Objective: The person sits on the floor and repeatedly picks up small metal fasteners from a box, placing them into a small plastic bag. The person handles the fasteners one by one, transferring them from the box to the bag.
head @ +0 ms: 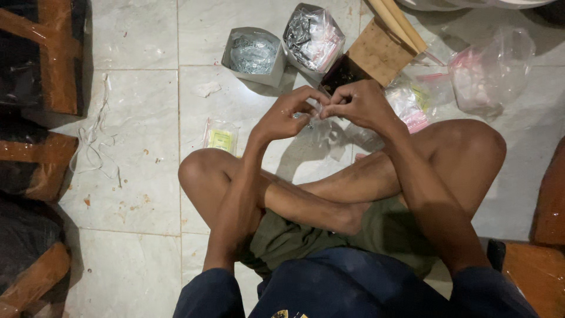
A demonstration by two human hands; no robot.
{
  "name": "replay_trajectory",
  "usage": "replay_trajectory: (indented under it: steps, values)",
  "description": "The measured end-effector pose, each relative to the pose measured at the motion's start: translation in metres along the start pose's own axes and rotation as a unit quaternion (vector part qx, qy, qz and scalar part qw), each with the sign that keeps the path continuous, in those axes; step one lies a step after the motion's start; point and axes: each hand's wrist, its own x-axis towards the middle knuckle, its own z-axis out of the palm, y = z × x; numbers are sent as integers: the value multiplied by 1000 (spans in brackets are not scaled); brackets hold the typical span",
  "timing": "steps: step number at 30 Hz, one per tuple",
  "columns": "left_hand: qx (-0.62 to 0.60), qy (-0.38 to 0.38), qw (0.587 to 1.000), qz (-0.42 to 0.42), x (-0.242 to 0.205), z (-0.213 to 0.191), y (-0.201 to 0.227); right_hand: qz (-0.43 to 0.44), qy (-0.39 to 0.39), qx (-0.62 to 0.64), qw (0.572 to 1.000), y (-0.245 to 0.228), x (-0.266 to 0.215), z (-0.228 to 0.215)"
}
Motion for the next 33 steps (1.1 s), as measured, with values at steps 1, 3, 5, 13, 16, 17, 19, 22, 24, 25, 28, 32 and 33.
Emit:
replay_trajectory:
  steps: [1,3,5,13,16,17,19,22,24,25,28,32,33]
  values:
    - [-1,1,1000,-1,-2,-1,-1,1,-2,0,1000,0,-2,1]
    - [-15,-8,1000,-12,-5,-5,-4,-17,-8,33,999,1,-5,1]
    - [-4,-22,1000,1,-4,-3,2,-16,-19,44,999,1,-5,3]
    - [-10,-51,999,-17,-9,-4,-11,-18,-72,111,991,-9,-8,0]
    - [53,-84,994,-40,-10,-12,-2,-20,-98,119,988,-5,-7,2]
    - [74,-93,992,-42,-11,-13,1,-28,-113,109,987,-9,-9,1]
    - [95,-101,989,-44,-12,-13,5,-35,-128,99,986,-18,-12,-3]
    - [108,-103,988,-26,-11,-11,11,-55,-149,70,985,-25,-13,-8]
    - [144,-112,983,-8,-9,-9,15,-79,-183,44,979,-18,-11,-9]
    - [144,-112,983,-8,-9,-9,15,-78,-184,44,979,-13,-10,-8]
    - [206,-123,971,-11,-7,-1,8,-105,-217,37,970,-5,-7,-5]
    - [323,-144,935,-28,-10,14,-16,-88,-278,-55,955,-9,-7,-5]
    - [350,-135,927,-33,-13,14,-20,-78,-284,-71,953,-11,-8,-4]
